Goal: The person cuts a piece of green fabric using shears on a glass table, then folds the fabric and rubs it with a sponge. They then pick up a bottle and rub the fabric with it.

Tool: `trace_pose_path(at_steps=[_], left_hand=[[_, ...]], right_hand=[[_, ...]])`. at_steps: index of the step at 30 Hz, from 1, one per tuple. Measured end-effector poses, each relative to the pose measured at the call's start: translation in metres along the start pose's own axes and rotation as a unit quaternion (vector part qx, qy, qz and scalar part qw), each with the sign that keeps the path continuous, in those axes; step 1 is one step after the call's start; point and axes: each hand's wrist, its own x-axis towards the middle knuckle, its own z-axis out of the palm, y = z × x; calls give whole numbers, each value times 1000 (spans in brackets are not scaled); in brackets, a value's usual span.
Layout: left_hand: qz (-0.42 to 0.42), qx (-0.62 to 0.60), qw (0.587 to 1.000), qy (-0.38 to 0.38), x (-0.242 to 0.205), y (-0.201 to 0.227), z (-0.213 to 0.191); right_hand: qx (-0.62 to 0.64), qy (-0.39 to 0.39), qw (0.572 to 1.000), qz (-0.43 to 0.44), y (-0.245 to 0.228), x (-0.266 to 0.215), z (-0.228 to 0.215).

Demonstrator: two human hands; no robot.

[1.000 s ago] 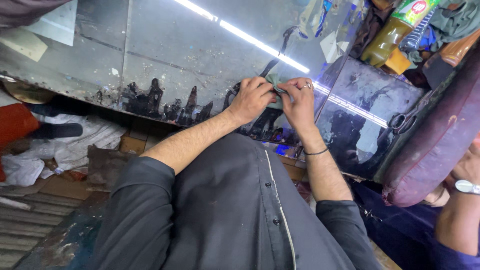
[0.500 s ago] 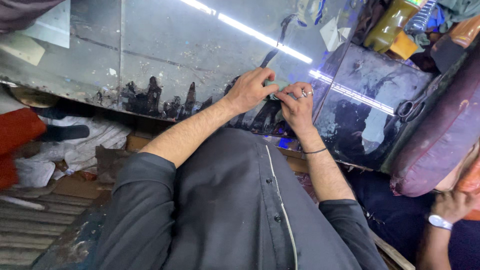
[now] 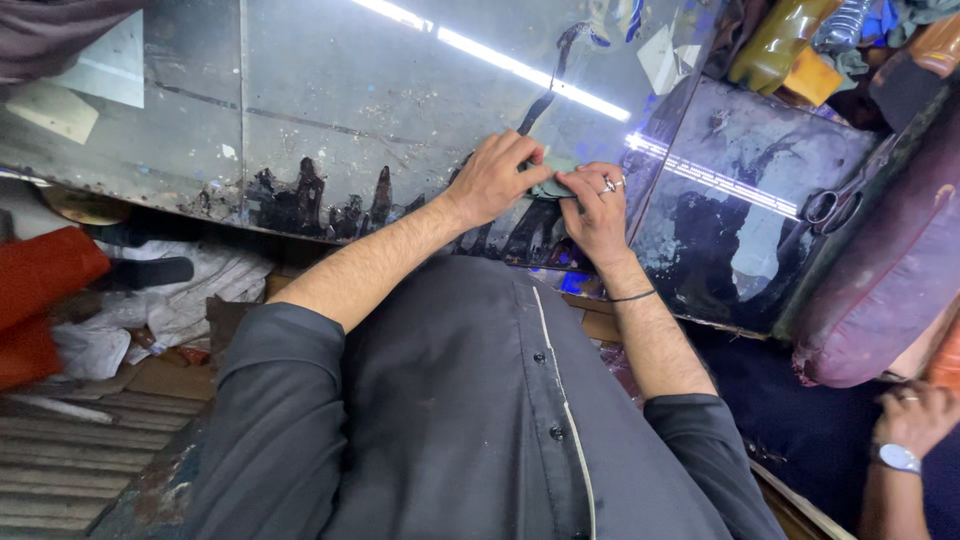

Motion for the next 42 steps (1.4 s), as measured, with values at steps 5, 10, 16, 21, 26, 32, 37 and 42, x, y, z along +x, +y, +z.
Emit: trace_pose_path(at_steps=[5,10,16,21,26,32,37,42], left_hand=[[-61,-60,996,5,1,0,7],[-96,-99,990,-6,4,-4,12],[-67,-94,993,-20,3,-8,8],[19,-49,999,2,3,-10,0],[59,-29,998,-13,4,-11,-1],[105,9,992,-72,3,-19,-11],[115,-53,987,-97,1,-29,-17],[-65,-173,980,-68,5,-17,-7]], right_hand=[[68,11,997,26,-4,4,-5],[101,-32,992,65,-5,16,-18],[125,-58,988,75,6,20,-19],[101,-52,993,41,14,17,-15],[52,-64,995,-56,10,18,-23],[54,-105,991,-70,5,22,-33],[19,-101,993,-61,17,12,-24],[108,-28,987,118,12,-6,-5]])
